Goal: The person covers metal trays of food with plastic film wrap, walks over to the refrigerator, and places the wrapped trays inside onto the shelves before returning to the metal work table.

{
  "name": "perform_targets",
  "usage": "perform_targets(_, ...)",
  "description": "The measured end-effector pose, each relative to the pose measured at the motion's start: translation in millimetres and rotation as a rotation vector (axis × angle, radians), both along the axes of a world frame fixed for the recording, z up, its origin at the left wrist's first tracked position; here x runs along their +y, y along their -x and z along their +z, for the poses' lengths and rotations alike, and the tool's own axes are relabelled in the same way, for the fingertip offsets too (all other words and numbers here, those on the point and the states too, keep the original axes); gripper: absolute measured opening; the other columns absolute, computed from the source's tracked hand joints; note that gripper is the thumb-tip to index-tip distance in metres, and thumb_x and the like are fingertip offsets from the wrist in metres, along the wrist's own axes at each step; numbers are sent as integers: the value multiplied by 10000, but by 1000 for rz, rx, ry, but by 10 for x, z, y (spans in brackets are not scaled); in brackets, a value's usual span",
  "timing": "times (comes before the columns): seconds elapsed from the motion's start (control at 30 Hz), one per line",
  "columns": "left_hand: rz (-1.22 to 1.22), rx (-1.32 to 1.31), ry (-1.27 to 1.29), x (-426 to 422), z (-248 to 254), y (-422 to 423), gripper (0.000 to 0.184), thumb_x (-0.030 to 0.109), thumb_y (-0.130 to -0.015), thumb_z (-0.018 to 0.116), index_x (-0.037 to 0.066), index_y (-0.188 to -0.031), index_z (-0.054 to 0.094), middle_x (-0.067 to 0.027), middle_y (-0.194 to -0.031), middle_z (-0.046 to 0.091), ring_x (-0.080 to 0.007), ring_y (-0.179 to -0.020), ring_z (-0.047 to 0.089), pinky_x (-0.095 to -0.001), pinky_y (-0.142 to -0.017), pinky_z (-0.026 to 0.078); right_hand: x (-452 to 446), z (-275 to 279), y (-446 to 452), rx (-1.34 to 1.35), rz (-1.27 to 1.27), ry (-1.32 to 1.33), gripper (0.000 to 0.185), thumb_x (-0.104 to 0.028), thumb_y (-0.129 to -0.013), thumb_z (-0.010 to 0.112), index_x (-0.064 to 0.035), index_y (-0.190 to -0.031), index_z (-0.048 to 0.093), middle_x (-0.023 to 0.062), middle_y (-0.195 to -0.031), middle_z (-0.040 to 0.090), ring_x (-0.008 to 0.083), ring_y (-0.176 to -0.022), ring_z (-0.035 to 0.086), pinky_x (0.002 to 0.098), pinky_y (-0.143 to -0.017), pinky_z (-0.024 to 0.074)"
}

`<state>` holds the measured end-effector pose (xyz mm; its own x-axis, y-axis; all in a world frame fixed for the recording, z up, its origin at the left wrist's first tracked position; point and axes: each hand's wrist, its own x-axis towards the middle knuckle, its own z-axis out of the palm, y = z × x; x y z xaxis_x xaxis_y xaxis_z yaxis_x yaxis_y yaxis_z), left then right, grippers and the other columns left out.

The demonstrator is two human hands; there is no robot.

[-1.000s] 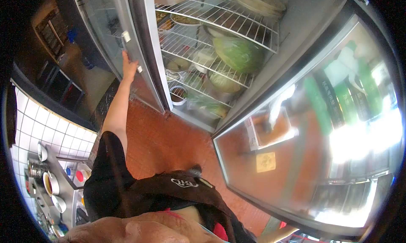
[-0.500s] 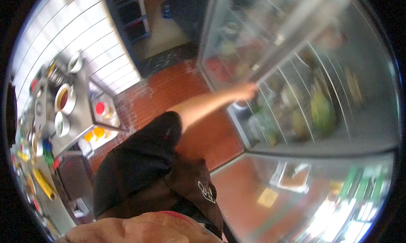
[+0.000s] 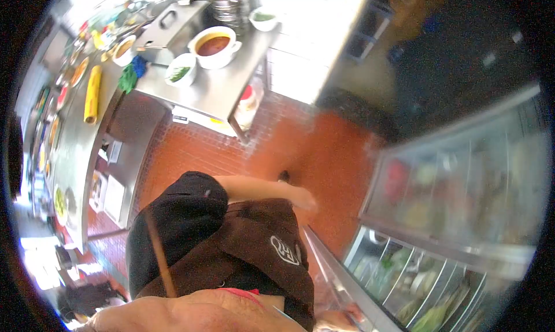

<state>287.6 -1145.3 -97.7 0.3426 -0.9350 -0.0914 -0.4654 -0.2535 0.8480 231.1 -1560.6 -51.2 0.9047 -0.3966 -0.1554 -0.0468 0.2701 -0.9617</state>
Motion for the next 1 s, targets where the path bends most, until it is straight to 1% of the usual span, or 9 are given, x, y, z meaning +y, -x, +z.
perform_targets(0.13, 684, 132, -78, 1370, -104, -624, 400, 281, -808, 547, 75, -1148, 590, -139, -1129, 603, -298, -1060, 563, -380, -890, 443, 679, -132, -1246, -8, 219, 4, 603, -493, -944, 251, -70, -1367, 334, 141, -1356, 422, 280, -1219, 432, 440, -1016, 317)
perform_targets(0.23, 1109, 344, 21, 2363, -235, -757, 393, 282, -825, 564, 60, -1148, 587, -109, -1035, 642, -221, -928, 610, -348, -789, 479, 1124, -273, -1862, 29, 355, 5, 597, -487, -947, 254, -70, -1366, 335, 142, -1356, 422, 280, -1217, 434, 440, -1015, 319)
perform_targets(0.33, 1634, 530, 63, 3040, 216, -576, 346, 263, -858, 549, 39, -1117, 600, -51, -916, 645, -129, -767, 596, -290, -640, 486, 1540, -478, -2287, 76, 468, 4, 591, -480, -949, 258, -69, -1366, 336, 143, -1356, 422, 280, -1216, 436, 440, -1013, 322)
perform_targets(0.57, 2158, 500, 448, 3962, 457, -249, 298, 288, -890, 539, 14, -980, 613, -19, -750, 610, -98, -635, 553, -229, -550, 431, 2426, -693, -2298, 232, 703, 51, 577, -466, -955, 266, -68, -1366, 338, 146, -1355, 422, 280, -1213, 441, 440, -1009, 327)
perform_targets(0.67, 2267, 501, 709, 4343, 766, -346, 452, 337, -890, 538, 29, -1217, 486, -55, -979, 598, -126, -743, 586, -243, -613, 455, 2877, -607, -2020, 271, 765, 82, 571, -460, -957, 269, -67, -1365, 339, 147, -1355, 422, 279, -1211, 444, 439, -1007, 329)
perform_targets(0.7, 2262, 515, 710, 4535, 769, -411, 452, 337, -890, 538, 29, -1217, 486, -55, -979, 598, -126, -743, 586, -243, -613, 455, 4102, 189, -2223, 467, 773, 1, 448, -279, -972, 345, -50, -1356, 331, 185, -1307, 452, 286, -1148, 502, 402, -929, 429)
perform_targets(0.77, 2278, 561, 837, 4872, 782, -509, 668, 341, -887, 555, 61, -1399, 230, -130, -1288, 434, -239, -937, 585, -346, -766, 488, 5297, 169, -2565, 462, 1079, -255, 533, -332, -942, 442, -34, -1357, 291, 200, -1289, 458, 297, -1119, 519, 435, -893, 462)
perform_targets(0.9, 2034, 700, 1012, 5314, 909, -771, 879, 307, -865, 591, 217, -1439, -69, -135, -1450, 194, -357, -1065, 512, -442, -783, 477, 7237, 368, -3022, 546, 957, -337, 730, -439, -866, 552, -53, -1381, 206, 223, -1224, 452, 343, -1031, 531, 484, -831, 493)
perform_targets(1.0, 1920, 845, 955, 5534, 983, -880, 974, 341, -832, 623, 239, -1421, -146, -136, -1428, 222, -332, -1031, 522, -471, -767, 469, 8011, 459, -3307, 630, 750, -356, 771, -471, -831, 577, -62, -1382, 225, 247, -1227, 437, 369, -1035, 518, 487, -798, 507)
